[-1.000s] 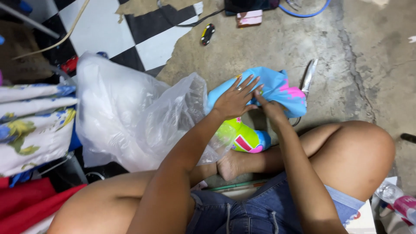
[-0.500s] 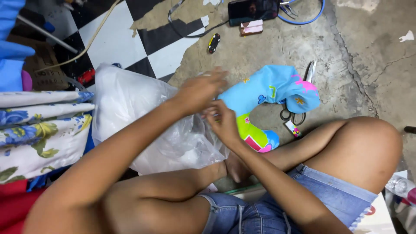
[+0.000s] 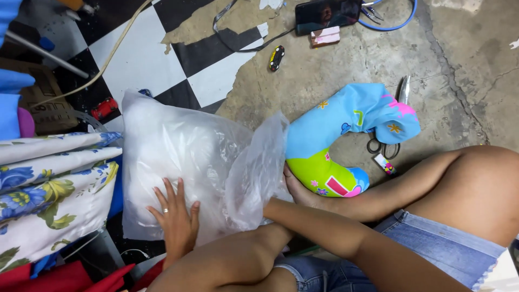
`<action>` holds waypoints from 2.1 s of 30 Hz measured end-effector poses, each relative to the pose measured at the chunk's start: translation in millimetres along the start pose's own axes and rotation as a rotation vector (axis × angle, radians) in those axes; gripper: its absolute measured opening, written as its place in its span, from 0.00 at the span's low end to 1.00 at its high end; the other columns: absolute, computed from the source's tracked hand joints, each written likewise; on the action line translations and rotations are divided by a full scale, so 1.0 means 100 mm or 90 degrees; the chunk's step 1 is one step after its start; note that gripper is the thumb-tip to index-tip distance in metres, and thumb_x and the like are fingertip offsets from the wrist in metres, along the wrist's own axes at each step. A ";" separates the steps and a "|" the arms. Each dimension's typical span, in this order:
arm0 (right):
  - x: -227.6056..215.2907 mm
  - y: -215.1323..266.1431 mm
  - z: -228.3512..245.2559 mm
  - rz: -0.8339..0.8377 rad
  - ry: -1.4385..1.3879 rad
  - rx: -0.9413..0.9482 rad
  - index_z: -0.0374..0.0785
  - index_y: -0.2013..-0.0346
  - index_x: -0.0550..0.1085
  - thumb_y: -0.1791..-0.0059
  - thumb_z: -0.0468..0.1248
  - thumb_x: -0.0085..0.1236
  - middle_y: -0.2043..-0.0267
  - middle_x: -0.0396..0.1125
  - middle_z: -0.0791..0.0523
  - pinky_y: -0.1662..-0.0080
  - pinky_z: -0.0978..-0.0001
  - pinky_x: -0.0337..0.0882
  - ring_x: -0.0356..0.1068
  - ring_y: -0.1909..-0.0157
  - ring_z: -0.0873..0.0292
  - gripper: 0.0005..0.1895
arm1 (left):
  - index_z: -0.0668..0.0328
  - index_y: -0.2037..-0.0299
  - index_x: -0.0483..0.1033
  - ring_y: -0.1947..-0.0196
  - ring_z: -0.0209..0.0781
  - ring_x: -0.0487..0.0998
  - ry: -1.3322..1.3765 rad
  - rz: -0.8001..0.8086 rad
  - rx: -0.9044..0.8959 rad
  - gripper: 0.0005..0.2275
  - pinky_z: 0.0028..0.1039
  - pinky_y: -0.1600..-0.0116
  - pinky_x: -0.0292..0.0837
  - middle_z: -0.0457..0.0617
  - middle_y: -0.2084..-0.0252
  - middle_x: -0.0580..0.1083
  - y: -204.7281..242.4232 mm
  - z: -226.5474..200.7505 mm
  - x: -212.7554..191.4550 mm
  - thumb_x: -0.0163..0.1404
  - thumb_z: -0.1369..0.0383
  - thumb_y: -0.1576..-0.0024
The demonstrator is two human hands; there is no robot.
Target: Stuffing a neck pillow with polyester fiberfill by hand.
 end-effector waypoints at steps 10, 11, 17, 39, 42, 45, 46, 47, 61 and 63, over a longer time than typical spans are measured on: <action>0.30 0.21 -0.37 0.194 0.046 0.125 0.37 0.67 0.76 0.51 0.38 0.46 0.65 0.72 0.49 0.62 0.58 0.70 0.69 0.66 0.50 0.11 | 0.55 0.33 0.68 0.19 0.66 0.31 0.124 -0.110 0.140 0.30 0.70 0.27 0.17 0.55 0.18 0.41 0.00 -0.13 1.24 0.13 0.53 0.29; 0.38 0.21 -0.49 0.213 0.046 0.138 0.37 0.68 0.76 0.51 0.38 0.45 0.65 0.72 0.49 0.62 0.58 0.70 0.68 0.66 0.51 0.12 | 0.57 0.33 0.68 0.19 0.60 0.30 0.201 -0.044 0.089 0.33 0.69 0.29 0.13 0.49 0.18 0.41 -0.02 -0.26 1.12 0.13 0.50 0.31; -0.16 0.25 -0.45 0.019 -0.207 0.018 0.39 0.66 0.78 0.59 0.31 0.46 0.66 0.75 0.55 0.64 0.67 0.71 0.73 0.65 0.58 0.13 | 0.56 0.57 0.73 0.19 0.56 0.37 0.142 -0.006 0.086 0.15 0.82 0.38 0.27 0.46 0.19 0.47 -0.29 -0.06 1.24 0.30 0.64 0.30; -4.03 3.34 -1.98 -0.773 0.037 -0.027 0.38 0.64 0.63 0.53 0.28 0.44 0.63 0.58 0.59 0.58 0.61 0.58 0.55 0.59 0.60 0.04 | 0.53 0.51 0.80 0.43 0.49 0.77 -0.074 0.368 0.072 0.16 0.43 0.39 0.67 0.52 0.42 0.77 -1.17 0.07 -0.02 0.38 0.60 0.33; -4.25 3.48 -1.89 -0.866 0.112 -0.056 0.38 0.67 0.61 0.51 0.27 0.44 0.63 0.55 0.60 0.56 0.59 0.57 0.52 0.57 0.59 0.04 | 0.52 0.50 0.81 0.47 0.48 0.82 -0.105 0.423 0.056 0.16 0.38 0.39 0.73 0.53 0.45 0.81 -1.21 -0.08 -0.18 0.40 0.59 0.34; -4.57 2.98 -2.35 -0.791 0.470 0.149 0.34 0.66 0.81 0.58 0.37 0.52 0.71 0.72 0.40 0.65 0.46 0.70 0.70 0.69 0.32 0.14 | 0.50 0.52 0.79 0.50 0.57 0.80 -0.211 0.256 0.235 0.13 0.47 0.52 0.72 0.49 0.50 0.81 -1.43 -1.22 -0.99 0.41 0.58 0.34; -4.57 2.81 -2.30 -0.794 0.464 0.148 0.34 0.66 0.81 0.58 0.37 0.52 0.71 0.72 0.40 0.65 0.46 0.70 0.70 0.69 0.32 0.14 | 0.50 0.52 0.79 0.50 0.57 0.80 -0.217 0.253 0.234 0.13 0.47 0.52 0.72 0.49 0.50 0.81 -1.49 -1.54 -0.92 0.41 0.58 0.34; -4.59 2.63 -2.26 -0.718 0.458 0.255 0.34 0.58 0.81 0.57 0.38 0.55 0.54 0.63 0.41 0.58 0.33 0.65 0.62 0.55 0.32 0.17 | 0.53 0.51 0.79 0.50 0.58 0.79 -0.226 0.159 0.396 0.15 0.48 0.52 0.74 0.51 0.49 0.79 -1.54 -1.88 -0.86 0.42 0.71 0.44; -4.38 1.77 -2.31 -0.451 0.396 0.337 0.38 0.28 0.59 0.53 0.46 0.70 0.32 0.47 0.40 0.44 0.18 0.65 0.44 0.28 0.27 0.44 | 0.57 0.54 0.82 0.31 0.56 0.69 -0.123 -0.149 0.782 0.09 0.55 0.33 0.67 0.57 0.31 0.65 -1.63 -4.30 2.08 0.56 0.75 0.44; -4.38 1.80 -2.27 -0.515 0.439 0.217 0.31 0.36 0.69 0.62 0.28 0.77 0.45 0.60 0.39 0.48 0.36 0.76 0.64 0.42 0.24 0.41 | 0.70 0.39 0.73 0.35 0.62 0.73 0.076 -0.007 0.598 0.18 0.50 0.33 0.71 0.65 0.37 0.72 -1.70 -4.27 1.80 0.49 0.82 0.41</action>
Point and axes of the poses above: each hand's wrist, its own y-axis away from the middle knuckle, its own x-axis out of the palm, z = x × y, the point moved 1 cm from there along -y, towards the middle knuckle
